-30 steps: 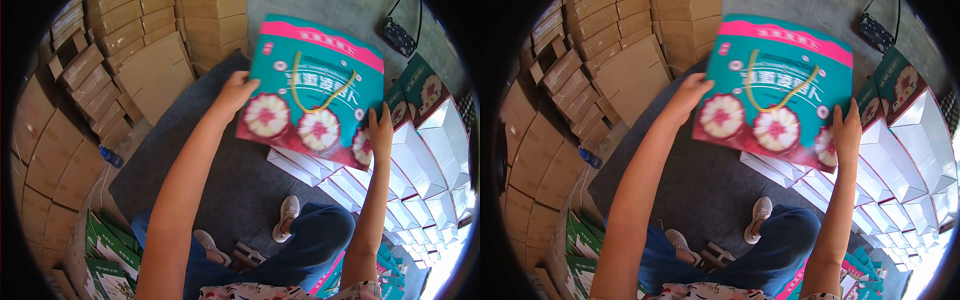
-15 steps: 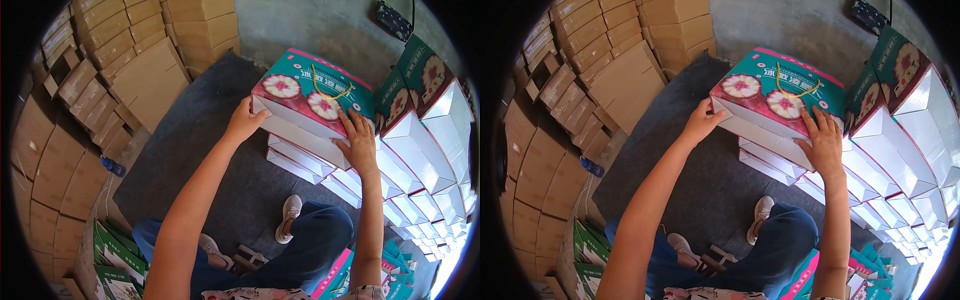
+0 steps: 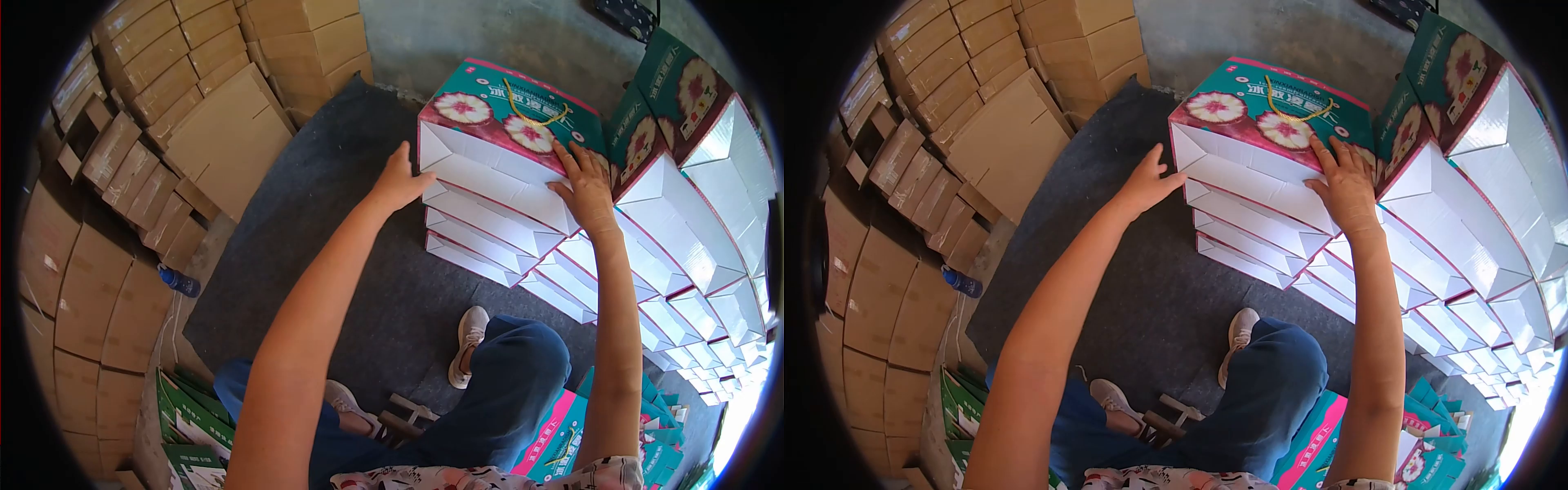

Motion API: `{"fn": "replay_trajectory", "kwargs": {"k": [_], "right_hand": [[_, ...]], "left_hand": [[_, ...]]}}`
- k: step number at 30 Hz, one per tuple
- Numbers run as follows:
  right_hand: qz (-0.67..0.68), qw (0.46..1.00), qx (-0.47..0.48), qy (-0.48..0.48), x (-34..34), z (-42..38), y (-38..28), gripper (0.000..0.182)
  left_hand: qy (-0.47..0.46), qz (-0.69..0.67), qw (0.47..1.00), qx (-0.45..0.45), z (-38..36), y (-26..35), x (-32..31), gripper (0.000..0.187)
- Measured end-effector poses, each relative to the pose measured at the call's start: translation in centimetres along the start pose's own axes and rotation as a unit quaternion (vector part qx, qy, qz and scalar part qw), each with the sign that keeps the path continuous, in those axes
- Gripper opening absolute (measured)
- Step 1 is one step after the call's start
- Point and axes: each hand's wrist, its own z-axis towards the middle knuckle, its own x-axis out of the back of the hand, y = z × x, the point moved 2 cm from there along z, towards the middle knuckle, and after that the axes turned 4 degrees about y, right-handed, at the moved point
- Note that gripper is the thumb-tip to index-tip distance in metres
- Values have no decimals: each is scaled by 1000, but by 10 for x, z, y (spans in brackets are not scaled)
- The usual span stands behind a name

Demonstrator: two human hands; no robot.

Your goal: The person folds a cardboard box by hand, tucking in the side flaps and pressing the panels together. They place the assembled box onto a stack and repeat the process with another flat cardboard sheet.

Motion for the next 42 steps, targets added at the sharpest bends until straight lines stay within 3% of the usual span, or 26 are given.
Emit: {"fn": "replay_trajectory", "kwargs": {"k": [3, 7, 9, 10, 12, 15, 16, 18, 21, 24, 31, 34, 37, 40, 42], "right_hand": [[-41, 998, 6, 39, -1, -6, -5, 66], [89, 978, 91, 164, 41, -65, -48, 44], [151, 980, 70, 108, 35, -131, -51, 39], [160, 987, 14, 10, 24, -166, -43, 38], [142, 967, -102, -184, -6, -259, -14, 39], [-42, 852, -205, -479, -32, -436, 24, 56], [-49, 760, -242, -601, -35, -490, 28, 73], [-38, 749, -240, -617, -10, -560, 10, 96], [-55, 761, -328, -558, 5, -572, -12, 108], [-73, 761, -415, -493, -7, -562, -25, 112], [-79, 735, -498, -454, -20, -545, -53, 103], [-50, 815, -443, -370, -15, -539, -56, 94], [-55, 907, -225, -351, 9, -515, -66, 75], [-6, 916, -70, -394, 9, -527, -58, 51], [-73, 852, 2, -518, 17, -515, -59, 39]], "left_hand": [[8, 44, 999, 0, -45, -17, 26, 77], [-100, 120, 987, 30, -174, -53, 51, 62], [-208, 191, 958, 41, -258, -95, 56, 59], [-293, 225, 923, 111, -298, -100, 60, 55], [-455, 393, 790, 125, -376, -121, 64, 51], [-477, 476, 724, 146, -405, -105, 58, 47], [-421, 426, 791, 127, -405, -103, 56, 46], [-290, 314, 900, 83, -401, -102, 51, 43], [-320, 408, 853, 64, -399, -104, 44, 43], [-368, 423, 821, 106, -406, -112, 39, 46], [-361, 371, 846, 129, -413, -112, 41, 47], [-353, 381, 843, 139, -413, -110, 42, 43], [-358, 380, 843, 131, -409, -107, 38, 39], [-368, 381, 837, 136, -409, -110, 38, 45], [-367, 384, 836, 134, -408, -110, 39, 46]]}}
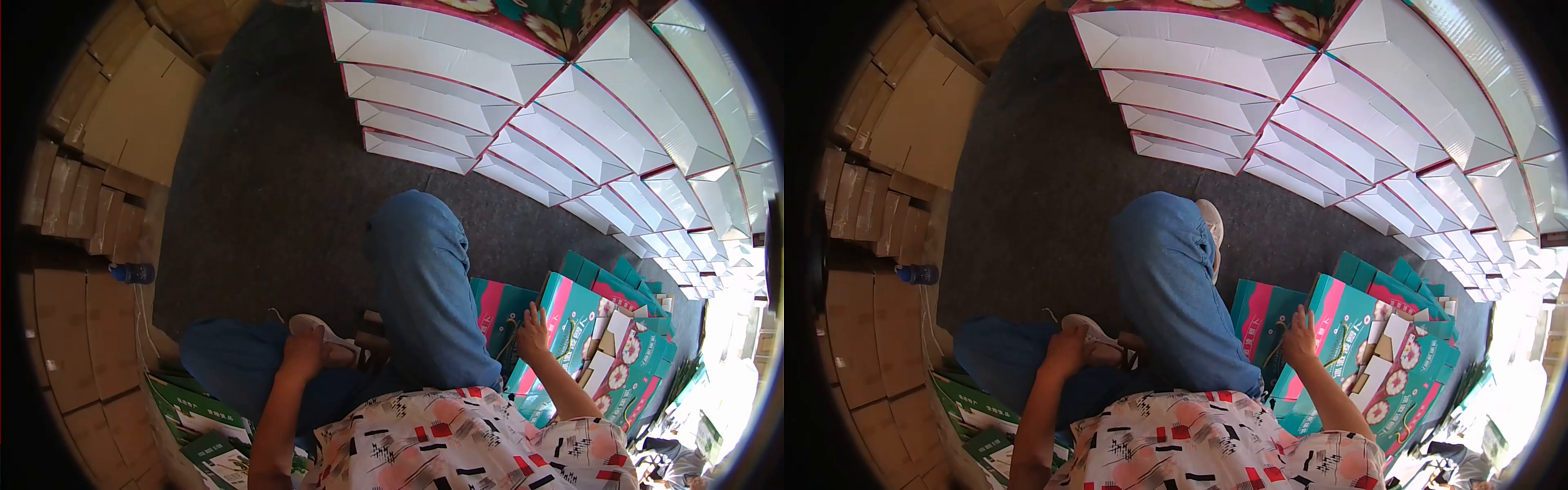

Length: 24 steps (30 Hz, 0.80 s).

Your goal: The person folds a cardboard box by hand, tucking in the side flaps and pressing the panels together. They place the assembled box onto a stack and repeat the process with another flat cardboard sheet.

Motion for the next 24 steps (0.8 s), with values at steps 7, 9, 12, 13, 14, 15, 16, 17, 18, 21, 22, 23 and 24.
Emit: {"fn": "replay_trajectory", "kwargs": {"k": [7, 9, 12, 13, 14, 15, 16, 17, 18, 21, 22, 23, 24], "right_hand": [[-66, 967, 58, -238, -37, 53, -26, 26], [21, 982, 56, -182, -39, 86, -58, 32], [112, 985, 97, -89, -46, 119, -119, 32], [115, 984, 111, -78, -51, 123, -129, 33], [115, 983, 125, -71, -55, 124, -136, 33], [115, 982, 134, -67, -56, 125, -139, 33], [114, 981, 144, -63, -58, 126, -141, 33], [113, 980, 153, -62, -60, 127, -143, 33], [112, 979, 159, -61, -62, 127, -141, 33], [107, 977, 173, -57, -66, 125, -141, 34], [106, 977, 178, -57, -67, 122, -141, 34], [105, 976, 183, -56, -69, 122, -142, 34], [105, 975, 186, -56, -70, 121, -142, 34]], "left_hand": [[50, -14, 999, -18, -1, -4, -10, 45], [49, -20, 998, -18, -1, -6, -11, 45], [14, -11, 1000, 13, -6, -4, -3, 45], [25, -16, 1000, 7, -5, -4, -4, 41], [36, -20, 999, 1, -6, -5, -7, 37], [46, -26, 999, -2, -7, -7, -9, 33], [46, -28, 999, 3, -8, -9, -11, 33], [45, -30, 998, 6, -7, -11, -13, 33], [47, -33, 998, 6, -4, -10, -14, 32], [33, -33, 999, 15, 2, -8, -13, 31], [40, -37, 999, 4, 2, -9, -13, 31], [48, -40, 998, -6, 2, -10, -14, 31], [55, -43, 997, -16, 2, -10, -13, 31]]}}
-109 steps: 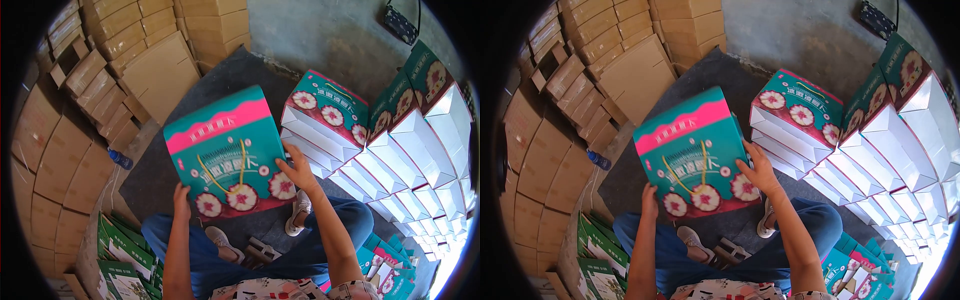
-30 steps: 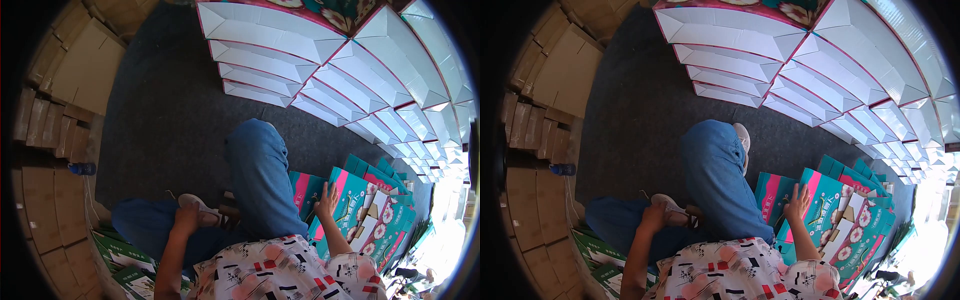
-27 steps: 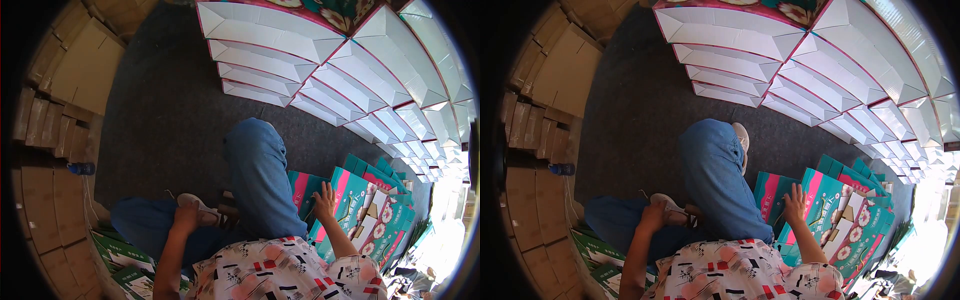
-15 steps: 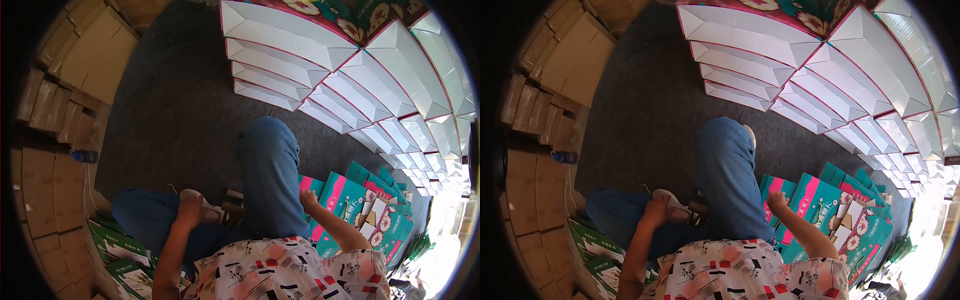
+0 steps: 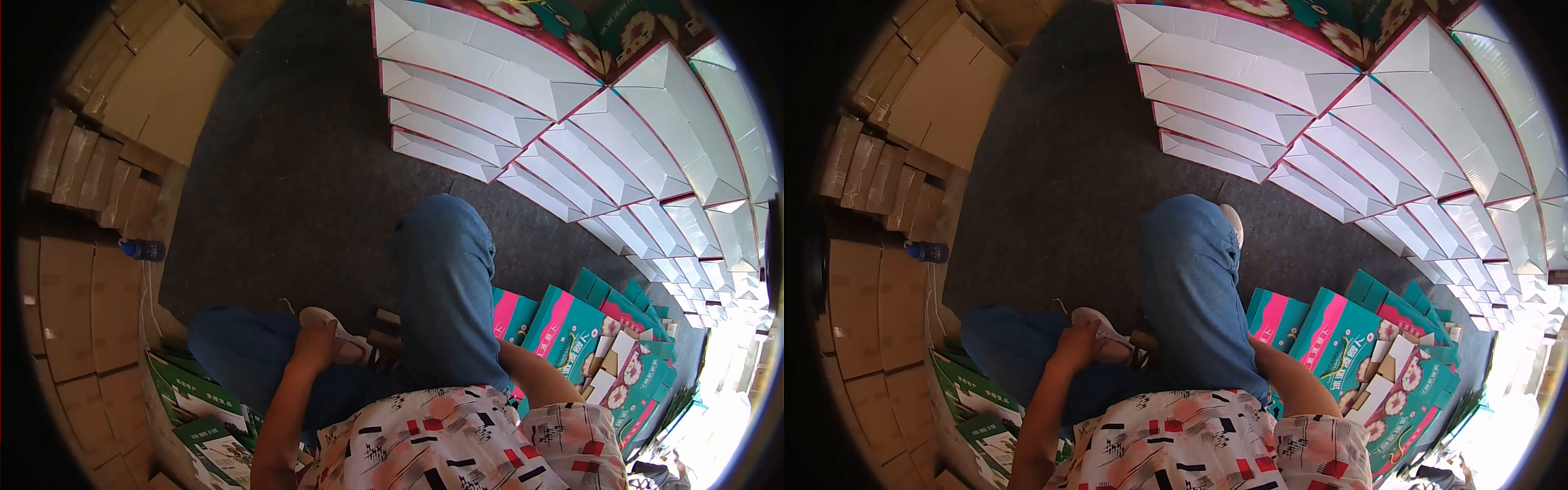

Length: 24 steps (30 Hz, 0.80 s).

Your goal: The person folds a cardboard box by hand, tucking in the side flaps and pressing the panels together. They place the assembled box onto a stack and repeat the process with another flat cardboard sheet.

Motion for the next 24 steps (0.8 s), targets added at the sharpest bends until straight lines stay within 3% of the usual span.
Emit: {"fn": "replay_trajectory", "kwargs": {"k": [15, 24], "right_hand": [[-12, 997, 68, 19, -26, -1, -2, 36], [-133, 973, 169, 83, -17, -78, 47, 39]], "left_hand": [[-41, 12, 999, -1, 8, -4, -3, 32], [-35, 4, 999, 27, 1, 2, 5, 36]]}}
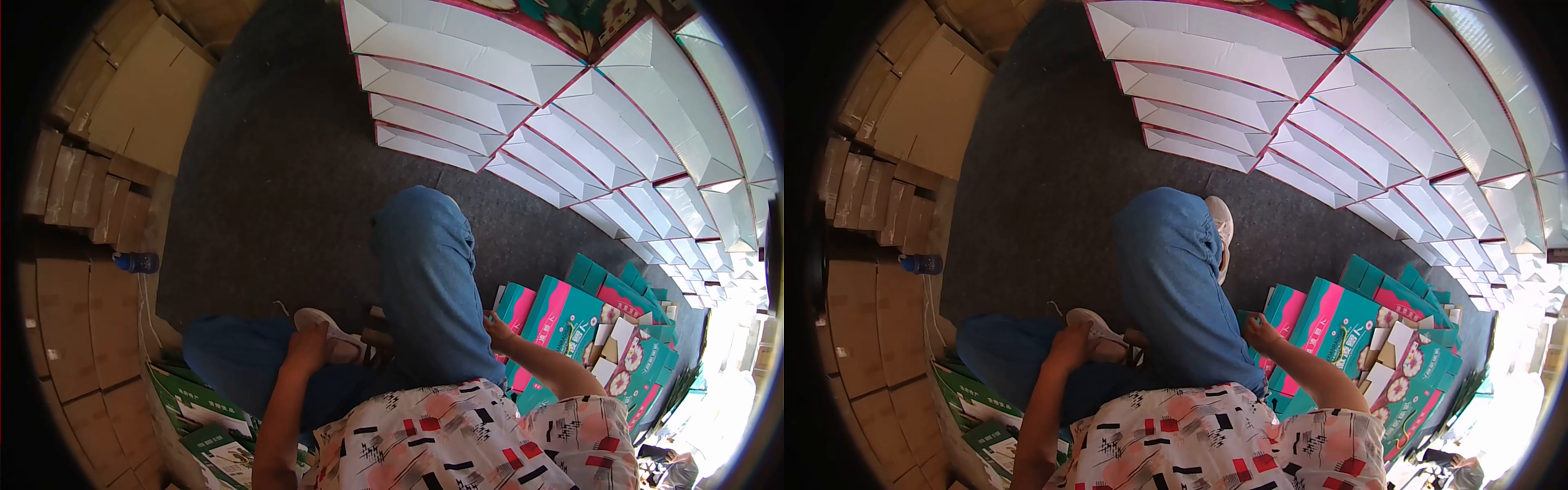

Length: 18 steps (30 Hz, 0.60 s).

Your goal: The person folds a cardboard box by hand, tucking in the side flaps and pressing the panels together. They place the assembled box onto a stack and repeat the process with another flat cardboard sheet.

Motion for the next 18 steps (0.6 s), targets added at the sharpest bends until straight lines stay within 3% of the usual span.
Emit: {"fn": "replay_trajectory", "kwargs": {"k": [5, 10, 18], "right_hand": [[-57, 998, 16, -11, 9, -9, -8, 44], [-5, 991, -32, 129, -60, 10, -32, 40], [90, 993, -71, -2, -49, 49, -53, 34]], "left_hand": [[1, 9, 1000, 3, -4, -3, -3, 39], [7, 12, 1000, 10, -4, -2, -6, 42], [-17, 24, 1000, 10, -3, -3, -9, 45]]}}
